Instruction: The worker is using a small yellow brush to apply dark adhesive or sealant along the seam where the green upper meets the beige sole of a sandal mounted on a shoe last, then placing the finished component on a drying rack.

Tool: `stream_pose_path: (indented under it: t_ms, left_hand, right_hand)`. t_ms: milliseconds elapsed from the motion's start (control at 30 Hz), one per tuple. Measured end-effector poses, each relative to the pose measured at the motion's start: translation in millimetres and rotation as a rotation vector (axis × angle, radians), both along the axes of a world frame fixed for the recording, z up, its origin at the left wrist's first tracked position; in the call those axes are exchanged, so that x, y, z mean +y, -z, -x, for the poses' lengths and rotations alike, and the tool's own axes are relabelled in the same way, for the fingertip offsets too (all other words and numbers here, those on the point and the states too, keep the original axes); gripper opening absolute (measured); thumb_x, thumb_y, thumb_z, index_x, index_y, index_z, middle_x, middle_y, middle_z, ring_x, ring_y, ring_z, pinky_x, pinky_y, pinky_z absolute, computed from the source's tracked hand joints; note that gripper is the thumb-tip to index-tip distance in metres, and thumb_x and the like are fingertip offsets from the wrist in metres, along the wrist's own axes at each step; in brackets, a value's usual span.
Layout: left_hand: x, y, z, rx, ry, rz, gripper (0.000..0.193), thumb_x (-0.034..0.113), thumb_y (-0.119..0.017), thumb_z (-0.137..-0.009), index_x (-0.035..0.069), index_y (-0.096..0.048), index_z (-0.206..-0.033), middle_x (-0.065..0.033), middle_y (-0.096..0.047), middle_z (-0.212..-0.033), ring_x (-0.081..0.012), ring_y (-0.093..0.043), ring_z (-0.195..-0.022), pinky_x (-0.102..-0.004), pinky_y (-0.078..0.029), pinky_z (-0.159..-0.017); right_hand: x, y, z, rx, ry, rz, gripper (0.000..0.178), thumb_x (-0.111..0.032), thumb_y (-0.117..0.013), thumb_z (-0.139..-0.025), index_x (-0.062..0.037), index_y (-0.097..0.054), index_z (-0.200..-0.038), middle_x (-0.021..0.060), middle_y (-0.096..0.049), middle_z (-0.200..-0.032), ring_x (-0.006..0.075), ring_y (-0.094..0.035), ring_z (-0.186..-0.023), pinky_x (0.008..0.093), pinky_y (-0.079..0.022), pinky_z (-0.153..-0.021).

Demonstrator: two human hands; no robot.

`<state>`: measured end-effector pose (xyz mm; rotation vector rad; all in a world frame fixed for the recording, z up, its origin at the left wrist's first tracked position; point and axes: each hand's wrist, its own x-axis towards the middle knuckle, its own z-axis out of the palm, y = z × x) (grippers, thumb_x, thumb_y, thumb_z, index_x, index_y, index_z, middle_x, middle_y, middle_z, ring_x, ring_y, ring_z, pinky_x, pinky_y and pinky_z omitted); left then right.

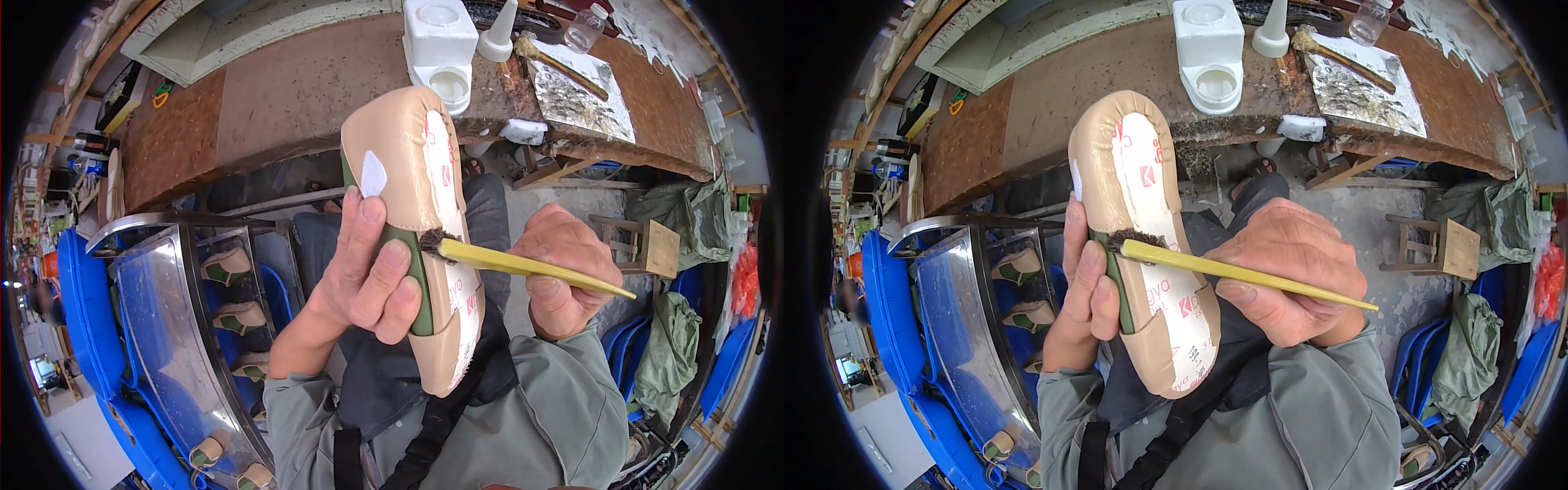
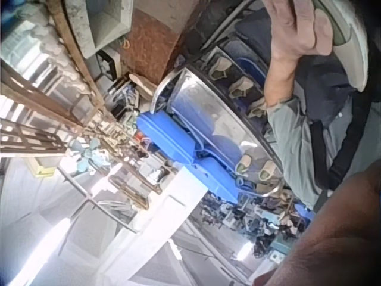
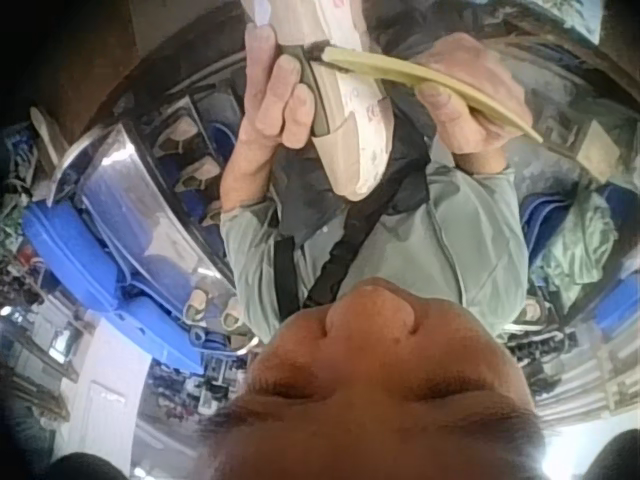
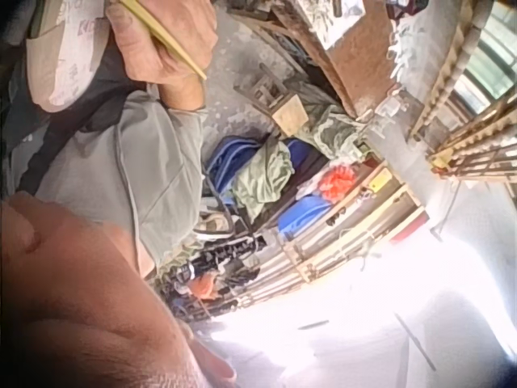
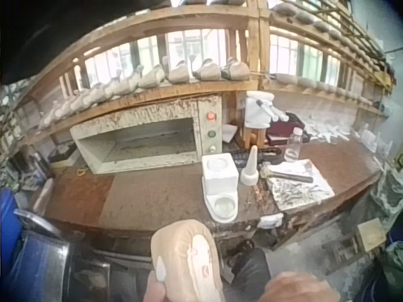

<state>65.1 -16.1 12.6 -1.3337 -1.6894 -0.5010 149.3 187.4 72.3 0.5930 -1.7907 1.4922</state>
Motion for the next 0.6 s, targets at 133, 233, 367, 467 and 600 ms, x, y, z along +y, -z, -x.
stream_pose_path:
  t_ms: [133, 233, 367, 467, 600]
  left_hand:
    - [16.8, -5.6, 7.1, 0.059, 0.037, -0.172, 0.06, 0.011, -0.067, -0.08, 0.0, -0.024, -0.121, -0.0208, -0.036, -0.123, -0.0469, -0.05, -0.111, -0.058, -0.048, -0.09]
    - [8.4, -14.0, 0.7, -0.097, 0.065, -0.064, 0.056, 0.011, -0.065, -0.082, -0.001, -0.025, -0.12, -0.0207, -0.036, -0.122, -0.047, -0.051, -0.11, -0.0583, -0.047, -0.092]
    - [7.6, -11.5, 3.6, -0.058, 0.061, -0.058, 0.05, 0.008, -0.061, -0.084, 0.0, -0.027, -0.119, -0.0211, -0.037, -0.121, -0.048, -0.05, -0.11, -0.0596, -0.046, -0.092]
    - [6.1, -10.9, 1.5, -0.085, 0.065, -0.047, 0.046, 0.005, -0.057, -0.085, 0.001, -0.027, -0.119, -0.0217, -0.037, -0.121, -0.0488, -0.049, -0.11, -0.0609, -0.045, -0.092]
    - [7.3, -8.9, 4.6, -0.116, 0.067, -0.013, 0.042, 0.003, -0.054, -0.086, 0.001, -0.027, -0.118, -0.0228, -0.037, -0.122, -0.0496, -0.048, -0.11, -0.0622, -0.044, -0.091]
  right_hand:
    - [-0.8, 3.1, -5.8, -0.003, 0.005, 0.021, 0.02, 0.001, -0.07, -0.068, 0.0056, -0.063, -0.087, 0.0157, -0.067, -0.073, 0.0241, -0.064, -0.059, 0.0315, -0.047, -0.053]
    - [0.8, 5.0, -9.6, -0.005, -0.001, 0.028, 0.02, 0.001, -0.069, -0.068, 0.0061, -0.063, -0.087, 0.0161, -0.067, -0.073, 0.024, -0.063, -0.057, 0.031, -0.047, -0.052]
    - [0.1, 7.3, -12.2, 0.024, -0.009, 0.018, 0.022, 0.001, -0.069, -0.066, 0.0072, -0.063, -0.086, 0.0169, -0.067, -0.072, 0.0229, -0.062, -0.054, 0.0305, -0.046, -0.05]
    - [-1.2, 10.4, -14.7, 0.063, -0.007, 0.058, 0.022, 0.001, -0.069, -0.065, 0.0075, -0.064, -0.085, 0.0171, -0.066, -0.071, 0.0221, -0.062, -0.053, 0.03, -0.045, -0.048]
    - [0.8, 11.5, -18.3, 0.071, -0.011, 0.055, 0.022, 0.0, -0.07, -0.064, 0.0077, -0.064, -0.083, 0.0174, -0.066, -0.07, 0.0214, -0.061, -0.053, 0.0292, -0.044, -0.048]
